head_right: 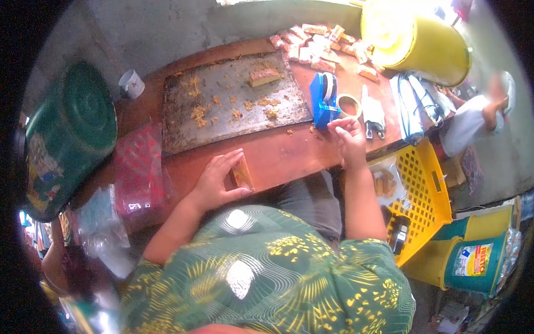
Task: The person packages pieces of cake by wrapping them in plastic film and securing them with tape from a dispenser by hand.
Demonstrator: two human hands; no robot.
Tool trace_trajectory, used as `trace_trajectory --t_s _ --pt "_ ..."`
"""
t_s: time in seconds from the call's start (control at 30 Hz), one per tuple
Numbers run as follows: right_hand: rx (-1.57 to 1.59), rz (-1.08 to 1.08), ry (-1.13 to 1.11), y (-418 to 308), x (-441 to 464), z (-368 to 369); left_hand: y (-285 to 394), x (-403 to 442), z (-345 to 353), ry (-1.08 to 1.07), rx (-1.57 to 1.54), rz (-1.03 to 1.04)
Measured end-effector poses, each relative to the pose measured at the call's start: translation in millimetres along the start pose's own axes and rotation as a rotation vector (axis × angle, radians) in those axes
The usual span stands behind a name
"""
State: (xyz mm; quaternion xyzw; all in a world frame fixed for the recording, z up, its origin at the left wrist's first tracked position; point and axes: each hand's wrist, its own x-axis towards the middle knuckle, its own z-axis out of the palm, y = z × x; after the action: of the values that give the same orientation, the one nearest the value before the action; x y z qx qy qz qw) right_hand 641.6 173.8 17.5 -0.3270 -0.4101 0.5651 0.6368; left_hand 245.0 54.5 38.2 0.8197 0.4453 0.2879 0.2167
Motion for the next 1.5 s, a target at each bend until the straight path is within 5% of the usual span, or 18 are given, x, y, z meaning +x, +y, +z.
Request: trace_trajectory --t_s 0.07,0.4,0.6,1.23,1.5 --pt "0.163 0.138 0.054 -3.2 0.5 3.6 0.2 -0.2 -0.4 0.001 0.0 0.006" --pt "-0.018 0.392 0.058 -7.2 13.4 11.7 -3.0 -0.9 1.3 0.003 0.005 0.012" --pt "-0.306 0.368 0.169 -2.3 27.6 4.7 -0.6 -1.4 0.5 -0.002 0.005 -0.006" --pt "-0.614 0.302 -0.158 -29.9 25.7 -7.6 -3.8 -0.4 0.9 -0.007 -0.001 0.003" --pt "-0.425 0.371 -0.03 -29.8 21.9 3.5 -4.2 0.2 1.3 -0.007 -0.009 0.005"
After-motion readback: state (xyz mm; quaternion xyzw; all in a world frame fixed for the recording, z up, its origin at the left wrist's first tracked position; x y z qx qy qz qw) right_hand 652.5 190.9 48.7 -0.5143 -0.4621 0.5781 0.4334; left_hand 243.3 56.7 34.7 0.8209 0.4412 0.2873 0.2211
